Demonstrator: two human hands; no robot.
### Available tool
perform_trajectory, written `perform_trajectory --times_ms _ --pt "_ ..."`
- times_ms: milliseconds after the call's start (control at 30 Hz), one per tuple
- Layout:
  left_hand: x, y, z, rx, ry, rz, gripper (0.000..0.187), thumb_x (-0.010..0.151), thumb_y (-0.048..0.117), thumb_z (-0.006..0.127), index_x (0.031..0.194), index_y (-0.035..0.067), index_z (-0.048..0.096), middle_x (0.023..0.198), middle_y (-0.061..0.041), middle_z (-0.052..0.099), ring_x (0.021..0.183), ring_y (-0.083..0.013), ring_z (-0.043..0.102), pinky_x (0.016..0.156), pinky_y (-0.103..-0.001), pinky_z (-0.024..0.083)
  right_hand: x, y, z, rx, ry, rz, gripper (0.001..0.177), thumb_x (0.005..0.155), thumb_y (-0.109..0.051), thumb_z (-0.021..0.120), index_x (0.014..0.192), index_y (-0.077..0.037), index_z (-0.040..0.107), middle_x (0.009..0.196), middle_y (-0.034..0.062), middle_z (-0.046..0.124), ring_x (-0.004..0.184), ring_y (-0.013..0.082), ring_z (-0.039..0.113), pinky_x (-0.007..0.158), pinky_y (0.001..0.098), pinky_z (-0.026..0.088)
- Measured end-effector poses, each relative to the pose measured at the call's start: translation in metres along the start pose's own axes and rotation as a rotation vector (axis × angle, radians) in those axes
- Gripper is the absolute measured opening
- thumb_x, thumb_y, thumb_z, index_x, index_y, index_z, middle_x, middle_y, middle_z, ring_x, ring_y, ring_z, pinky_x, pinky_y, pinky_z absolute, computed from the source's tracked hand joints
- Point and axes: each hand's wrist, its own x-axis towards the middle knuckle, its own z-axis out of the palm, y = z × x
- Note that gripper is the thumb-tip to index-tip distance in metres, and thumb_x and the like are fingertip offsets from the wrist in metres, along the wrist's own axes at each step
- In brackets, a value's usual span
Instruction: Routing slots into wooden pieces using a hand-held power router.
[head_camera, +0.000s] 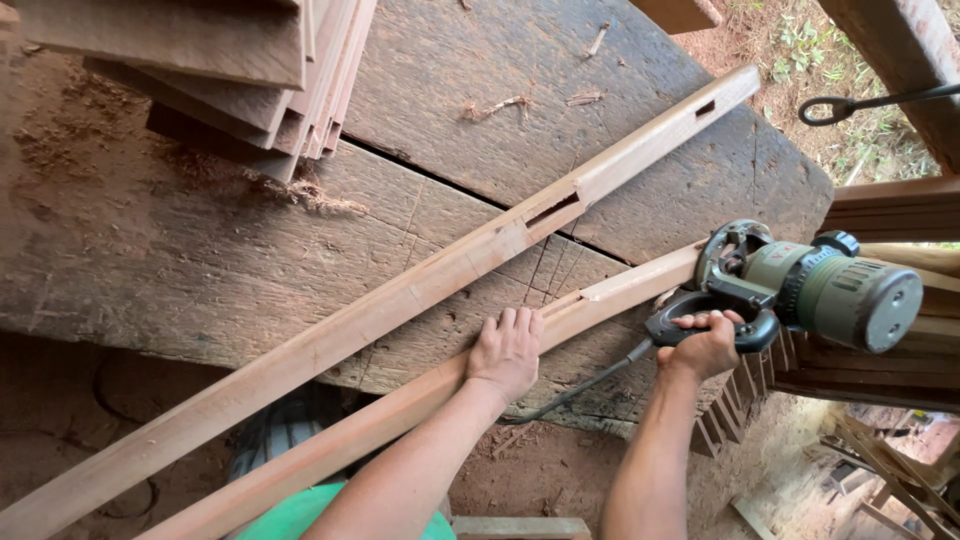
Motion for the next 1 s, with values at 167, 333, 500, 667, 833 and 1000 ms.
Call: perform_trajectory --times_ms 167,333,500,667,833,1000 --pt "-0.001 0.0 -0.001 0.011 -0.033 0.003 0.056 0.068 0.033 0.072 0.115 0.01 0.05 0.1 -0.007 0.047 0.094 -0.0277 0.047 0.071 -0.043 0.039 0.032 0.005 -0.011 0.008 -0.016 -0.007 0.026 0.085 -0.005 0.061 0.107 -0.017 0.057 0.06 0.0015 0.047 0.044 0.0187 0.056 0.044 0.0367 0.053" --pt "0.0 -0.001 -0.005 0.004 -0.062 -0.003 0.053 0.07 0.035 0.072 0.113 0.011 0.051 0.1 -0.006 0.047 0.094 -0.027 0.048 0.071 -0.043 0.039 0.054 0.003 -0.014 -0.015 -0.032 -0.039 0.025 0.086 -0.005 0.06 0.108 -0.016 0.057 0.061 0.0007 0.047 0.046 0.0174 0.057 0.045 0.0356 0.054" --pt "-0.001 0.0 -0.016 0.014 -0.073 -0.002 0.054 0.07 0.035 0.072 0.114 0.011 0.05 0.1 -0.006 0.047 0.094 -0.0273 0.048 0.072 -0.043 0.039 0.079 0.006 -0.026 -0.018 -0.061 -0.027 0.025 0.089 -0.006 0.061 0.109 -0.018 0.056 0.061 0.0009 0.048 0.047 0.018 0.057 0.047 0.0362 0.055" --pt "0.001 -0.001 -0.016 0.017 -0.055 -0.005 0.051 0.071 0.032 0.071 0.112 0.01 0.051 0.098 -0.006 0.047 0.093 -0.0279 0.048 0.071 -0.043 0.039 0.088 0.005 -0.024 -0.033 -0.073 -0.031 0.024 0.09 -0.007 0.061 0.11 -0.019 0.055 0.062 -0.0006 0.048 0.047 0.0166 0.058 0.047 0.0353 0.055" --pt "0.002 -0.001 -0.011 0.054 -0.053 -0.017 0.054 0.069 0.034 0.073 0.112 0.011 0.05 0.099 -0.006 0.048 0.093 -0.0278 0.049 0.071 -0.043 0.04 0.093 0.003 -0.024 -0.05 -0.068 -0.031 0.025 0.09 -0.007 0.06 0.11 -0.019 0.055 0.062 -0.0017 0.048 0.047 0.0154 0.058 0.048 0.0326 0.054" --pt "0.002 0.001 -0.032 0.082 -0.077 -0.023 0.056 0.069 0.036 0.075 0.114 0.012 0.05 0.099 -0.005 0.049 0.094 -0.0274 0.05 0.071 -0.043 0.041 0.105 0.004 -0.027 -0.044 -0.064 -0.03 0.024 0.089 -0.008 0.061 0.109 -0.019 0.055 0.061 -0.0019 0.048 0.047 0.0153 0.058 0.047 0.0321 0.053"
